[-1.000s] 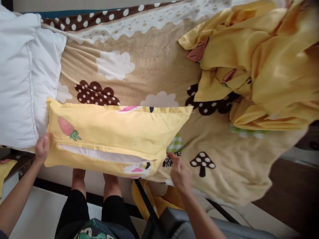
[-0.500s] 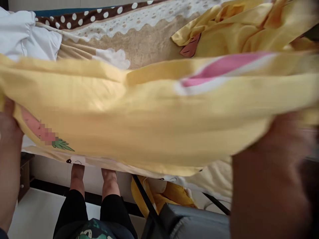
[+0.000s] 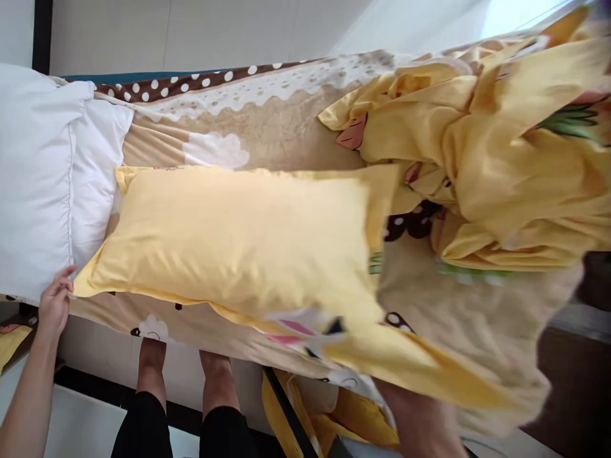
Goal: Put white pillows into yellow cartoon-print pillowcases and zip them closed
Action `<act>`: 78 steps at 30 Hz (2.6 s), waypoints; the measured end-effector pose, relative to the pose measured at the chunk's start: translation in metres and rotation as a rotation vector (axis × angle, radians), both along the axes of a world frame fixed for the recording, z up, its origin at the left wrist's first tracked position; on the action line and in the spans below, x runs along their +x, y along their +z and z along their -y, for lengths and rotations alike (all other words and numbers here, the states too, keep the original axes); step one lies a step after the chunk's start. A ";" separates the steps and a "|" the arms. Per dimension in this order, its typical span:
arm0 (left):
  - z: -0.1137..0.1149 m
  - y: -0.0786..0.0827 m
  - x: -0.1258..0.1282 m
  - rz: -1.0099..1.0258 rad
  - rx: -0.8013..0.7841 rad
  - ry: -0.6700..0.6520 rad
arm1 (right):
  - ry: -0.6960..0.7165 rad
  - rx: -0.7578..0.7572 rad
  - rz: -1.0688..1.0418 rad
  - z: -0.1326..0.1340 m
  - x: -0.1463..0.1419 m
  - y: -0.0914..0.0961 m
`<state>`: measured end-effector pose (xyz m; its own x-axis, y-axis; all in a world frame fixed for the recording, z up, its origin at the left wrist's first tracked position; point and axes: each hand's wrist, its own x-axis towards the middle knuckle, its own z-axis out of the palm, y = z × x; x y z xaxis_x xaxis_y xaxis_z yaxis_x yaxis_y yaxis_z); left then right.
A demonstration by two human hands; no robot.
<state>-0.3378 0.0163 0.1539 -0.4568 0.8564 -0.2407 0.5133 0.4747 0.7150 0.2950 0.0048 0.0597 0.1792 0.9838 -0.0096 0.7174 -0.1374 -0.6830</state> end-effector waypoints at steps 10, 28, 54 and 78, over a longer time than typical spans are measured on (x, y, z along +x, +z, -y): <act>-0.089 -0.026 0.196 -0.216 0.072 -0.646 | -0.036 -0.011 0.197 -0.057 -0.160 0.006; -0.193 -0.098 0.202 -0.457 0.052 -0.591 | 0.083 -0.175 0.264 -0.183 -0.172 -0.037; -0.102 -0.148 0.244 -0.661 0.068 -0.672 | 0.094 -0.050 0.364 -0.112 -0.178 -0.069; -0.035 -0.169 0.119 -0.698 0.132 -0.637 | 0.054 -0.146 0.374 0.007 -0.038 -0.131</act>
<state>-0.2184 0.0508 -0.0149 0.1006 0.9946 0.0258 0.9786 -0.1036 0.1776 0.2567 -0.0025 -0.0714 0.1450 0.9849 -0.0941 0.9215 -0.1691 -0.3497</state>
